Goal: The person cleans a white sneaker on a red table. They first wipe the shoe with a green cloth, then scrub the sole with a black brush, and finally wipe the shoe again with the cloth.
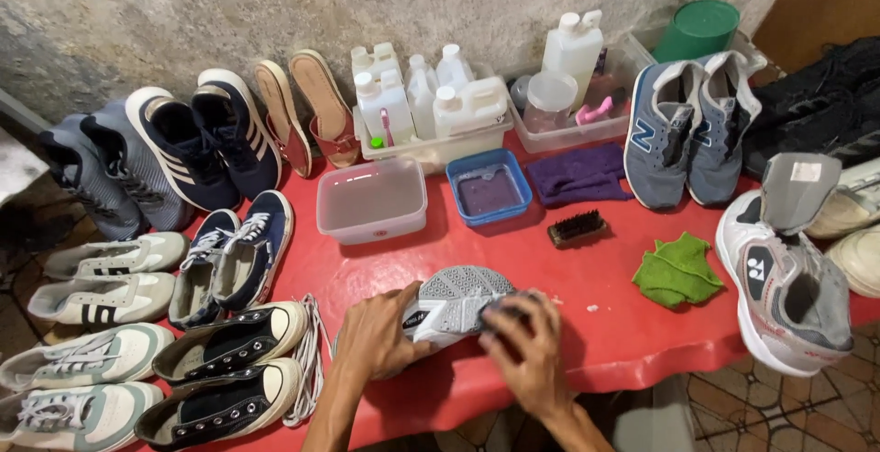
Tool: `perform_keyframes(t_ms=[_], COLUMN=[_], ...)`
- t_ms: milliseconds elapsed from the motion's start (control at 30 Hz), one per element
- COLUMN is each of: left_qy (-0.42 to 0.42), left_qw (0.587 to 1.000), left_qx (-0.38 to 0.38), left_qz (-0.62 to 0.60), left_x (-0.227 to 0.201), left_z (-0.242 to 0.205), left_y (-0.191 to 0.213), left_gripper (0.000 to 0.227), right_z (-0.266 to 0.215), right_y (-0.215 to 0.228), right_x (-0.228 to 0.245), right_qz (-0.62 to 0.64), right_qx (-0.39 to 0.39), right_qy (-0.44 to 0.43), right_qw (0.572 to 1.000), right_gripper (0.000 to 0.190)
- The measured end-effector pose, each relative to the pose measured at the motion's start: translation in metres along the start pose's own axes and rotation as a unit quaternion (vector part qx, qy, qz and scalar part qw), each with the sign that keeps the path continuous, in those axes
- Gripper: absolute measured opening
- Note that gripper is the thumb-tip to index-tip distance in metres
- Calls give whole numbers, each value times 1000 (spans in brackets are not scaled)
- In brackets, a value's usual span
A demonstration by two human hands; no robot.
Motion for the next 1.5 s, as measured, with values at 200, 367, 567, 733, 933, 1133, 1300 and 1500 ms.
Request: perform_keyframes(t_ms=[200, 367, 567, 733, 933, 1133, 1300, 1500], left_qy=[1, -9, -10, 7, 19, 2, -2, -2], left_qw=[1000, 1000, 1000, 1000, 1000, 998, 997, 996], left_qx=[9, 15, -3, 8, -1, -12, -24, -39], left_qz=[-25, -17, -6, 12, 24, 59, 78, 85], left_x=[12, 17, 15, 3, -11, -21, -19, -19], left_z=[5, 8, 5, -5, -13, -19, -21, -23], left_y=[-9, -15, -15, -16, -16, -18, -29, -33], left_gripper=[97, 99, 97, 88, 95, 99, 100, 104], right_z=[-11, -9, -15, -5, 2, -10, -17, -15], right_y=[1, 0, -12, -5, 0, -10, -20, -13], right_x=[-18, -5, -1, -1, 11, 12, 35, 51], right_qz=[-3, 1, 2, 4, -38, -27, -19, -52], right_qx=[-47, -34, 35, 26, -7, 2, 61, 24], right_qy=[-58, 26, 89, -32, -22, -13, 51, 7], right_qw=[997, 999, 995, 999, 999, 1000, 997, 998], right_gripper=[31, 30, 36, 31, 24, 31, 34, 25])
Point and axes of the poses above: each hand's wrist, its own z-axis towards the middle knuckle, its own y-axis out of the back of the hand, x = y × z, the point moved 9 cm from there along z, towards the middle knuckle, and after that the axes turned 10 degrees about -y, right-handed, at the moved point
